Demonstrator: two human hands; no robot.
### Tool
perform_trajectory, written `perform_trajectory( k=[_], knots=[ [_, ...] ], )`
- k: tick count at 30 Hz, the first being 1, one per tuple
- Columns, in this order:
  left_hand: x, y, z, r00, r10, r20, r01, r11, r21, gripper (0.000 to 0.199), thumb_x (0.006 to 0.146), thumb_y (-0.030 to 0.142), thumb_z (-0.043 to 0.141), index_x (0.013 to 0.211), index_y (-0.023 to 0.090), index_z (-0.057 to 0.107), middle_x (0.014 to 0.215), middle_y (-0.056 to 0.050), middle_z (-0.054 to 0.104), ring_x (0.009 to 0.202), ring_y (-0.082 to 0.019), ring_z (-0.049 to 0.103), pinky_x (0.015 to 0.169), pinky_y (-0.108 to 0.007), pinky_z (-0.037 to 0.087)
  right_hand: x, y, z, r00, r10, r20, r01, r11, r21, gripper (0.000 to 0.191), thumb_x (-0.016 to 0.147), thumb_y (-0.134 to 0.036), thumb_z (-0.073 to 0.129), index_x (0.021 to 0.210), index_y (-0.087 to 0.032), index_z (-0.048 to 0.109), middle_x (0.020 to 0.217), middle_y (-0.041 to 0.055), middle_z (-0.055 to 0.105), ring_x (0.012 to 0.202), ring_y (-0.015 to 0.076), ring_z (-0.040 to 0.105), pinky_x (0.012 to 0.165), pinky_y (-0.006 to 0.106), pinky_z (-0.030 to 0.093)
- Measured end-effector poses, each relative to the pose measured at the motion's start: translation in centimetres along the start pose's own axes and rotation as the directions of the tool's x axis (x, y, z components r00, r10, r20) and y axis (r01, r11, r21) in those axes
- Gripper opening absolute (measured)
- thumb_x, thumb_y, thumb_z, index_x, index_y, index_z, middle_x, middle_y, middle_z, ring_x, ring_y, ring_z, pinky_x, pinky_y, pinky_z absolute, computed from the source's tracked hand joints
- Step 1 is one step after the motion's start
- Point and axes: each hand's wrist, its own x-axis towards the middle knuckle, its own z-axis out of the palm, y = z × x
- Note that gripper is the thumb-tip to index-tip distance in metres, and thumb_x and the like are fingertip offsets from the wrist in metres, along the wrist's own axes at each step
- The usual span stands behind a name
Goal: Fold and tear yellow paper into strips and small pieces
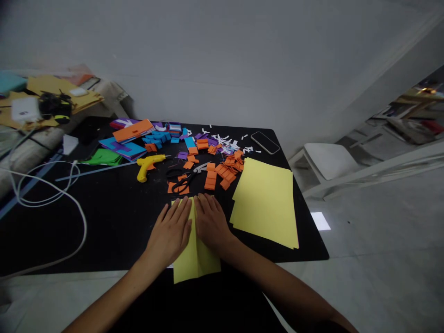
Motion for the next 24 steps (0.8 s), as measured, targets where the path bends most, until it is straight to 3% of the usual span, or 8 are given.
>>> perform_trajectory(
  k=[15, 24],
  knots=[
    [-0.43, -0.12, 0.03, 1.000, -0.019, -0.020, 0.019, 1.000, -0.013, 0.055, 0.104, 0.026, 0.039, 0.158, 0.013, 0.045, 0.161, -0.014, 0.048, 0.149, -0.035, 0.045, 0.121, -0.059, 0.035, -0.01, 0.14, -0.12, 1.000, -0.009, 0.011, 0.009, 1.000, 0.002, 0.059, 0.091, -0.009, 0.050, 0.150, -0.001, 0.051, 0.150, 0.0228, 0.055, 0.142, 0.0362, 0.045, 0.119, 0.051, 0.040],
    [-0.50, -0.22, -0.17, 1.000, -0.029, -0.008, 0.029, 0.998, 0.063, 0.054, 0.105, 0.029, 0.039, 0.155, 0.011, 0.048, 0.162, -0.013, 0.047, 0.149, -0.035, 0.045, 0.121, -0.057, 0.036, 0.16, 0.44, -0.66, 1.000, -0.009, -0.004, 0.009, 0.999, 0.041, 0.058, 0.090, -0.006, 0.048, 0.148, -0.002, 0.053, 0.151, 0.0216, 0.054, 0.143, 0.0341, 0.045, 0.120, 0.050, 0.042]
  ],
)
